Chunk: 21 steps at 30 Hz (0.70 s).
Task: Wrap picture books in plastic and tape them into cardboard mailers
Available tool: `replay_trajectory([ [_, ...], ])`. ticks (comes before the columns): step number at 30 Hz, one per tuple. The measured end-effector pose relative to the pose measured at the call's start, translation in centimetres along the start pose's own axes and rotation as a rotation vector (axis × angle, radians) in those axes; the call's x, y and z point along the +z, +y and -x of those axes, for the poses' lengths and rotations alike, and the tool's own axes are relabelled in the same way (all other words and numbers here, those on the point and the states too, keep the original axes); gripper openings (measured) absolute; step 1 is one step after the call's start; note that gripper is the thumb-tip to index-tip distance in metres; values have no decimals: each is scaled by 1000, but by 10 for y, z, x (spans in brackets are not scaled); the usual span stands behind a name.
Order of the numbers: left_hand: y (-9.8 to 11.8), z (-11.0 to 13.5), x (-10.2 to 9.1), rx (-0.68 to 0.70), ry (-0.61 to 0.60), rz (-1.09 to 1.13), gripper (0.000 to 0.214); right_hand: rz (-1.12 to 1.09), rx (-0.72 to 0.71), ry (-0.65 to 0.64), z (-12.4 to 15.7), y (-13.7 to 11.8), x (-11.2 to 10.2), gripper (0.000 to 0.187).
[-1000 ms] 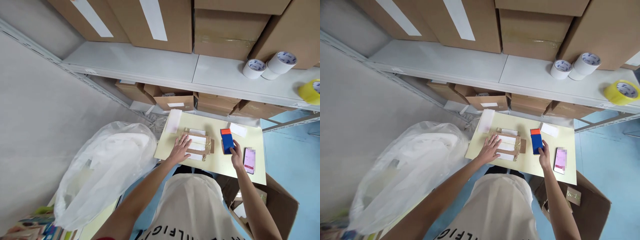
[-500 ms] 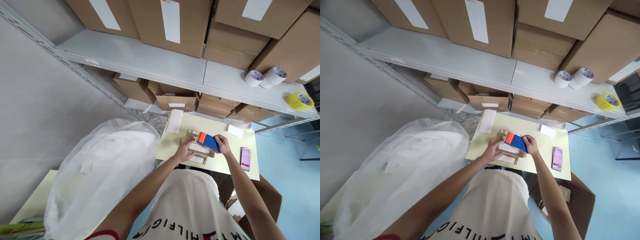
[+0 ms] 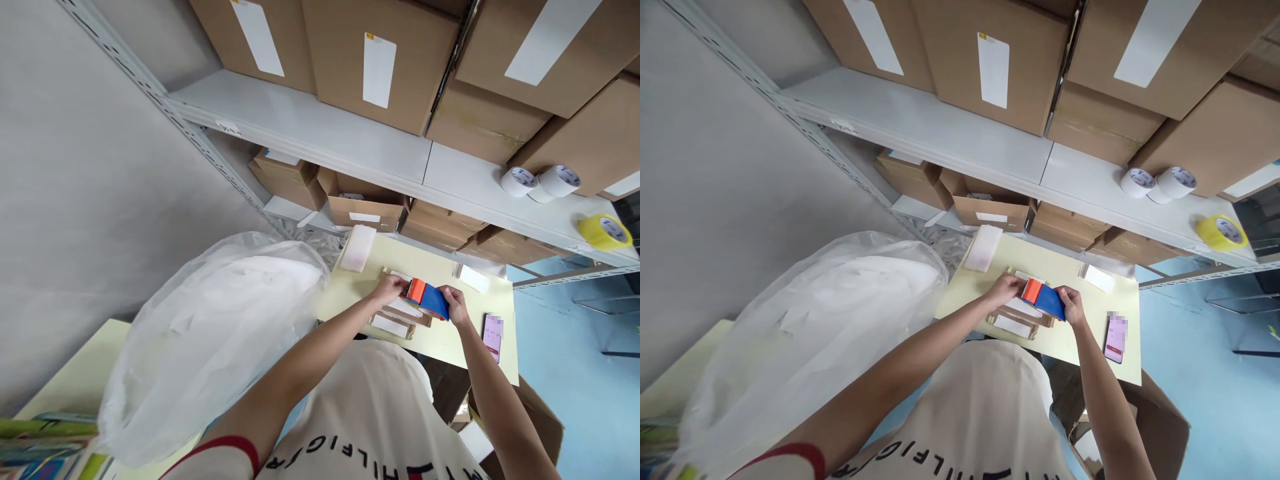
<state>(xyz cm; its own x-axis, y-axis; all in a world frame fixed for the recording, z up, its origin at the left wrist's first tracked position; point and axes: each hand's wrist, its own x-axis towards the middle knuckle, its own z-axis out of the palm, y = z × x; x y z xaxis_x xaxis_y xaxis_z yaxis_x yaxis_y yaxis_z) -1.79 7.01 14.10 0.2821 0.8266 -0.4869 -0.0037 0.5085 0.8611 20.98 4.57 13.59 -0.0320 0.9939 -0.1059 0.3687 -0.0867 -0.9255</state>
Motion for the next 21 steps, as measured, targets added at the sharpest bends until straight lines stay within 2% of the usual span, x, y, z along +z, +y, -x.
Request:
replay_trajectory([
  [3, 3, -2, -3, 55, 51, -84, 18, 48, -3, -12, 0, -14, -1, 55],
  [6, -1, -1, -18, 97, 63, -127, 23, 131, -17, -65, 1, -27, -9, 50],
  [9, -16, 3, -50, 126, 149, -185, 28, 202, 3, -60, 5, -31, -26, 47],
  [12, -37, 3, -86, 43, 251, -239, 33, 264, 51, -46, 10, -23, -42, 48],
  [14, -50, 0, -100, 5, 283, -275, 35, 313, 62, -56, 11, -15, -46, 47],
  [17, -66, -10, -102, -14, 305, -339, 35, 378, 62, -46, 11, -6, -41, 44],
  [21, -79, -22, -85, -1, 327, -451, 26, 409, 83, -41, 9, -2, -32, 43],
])
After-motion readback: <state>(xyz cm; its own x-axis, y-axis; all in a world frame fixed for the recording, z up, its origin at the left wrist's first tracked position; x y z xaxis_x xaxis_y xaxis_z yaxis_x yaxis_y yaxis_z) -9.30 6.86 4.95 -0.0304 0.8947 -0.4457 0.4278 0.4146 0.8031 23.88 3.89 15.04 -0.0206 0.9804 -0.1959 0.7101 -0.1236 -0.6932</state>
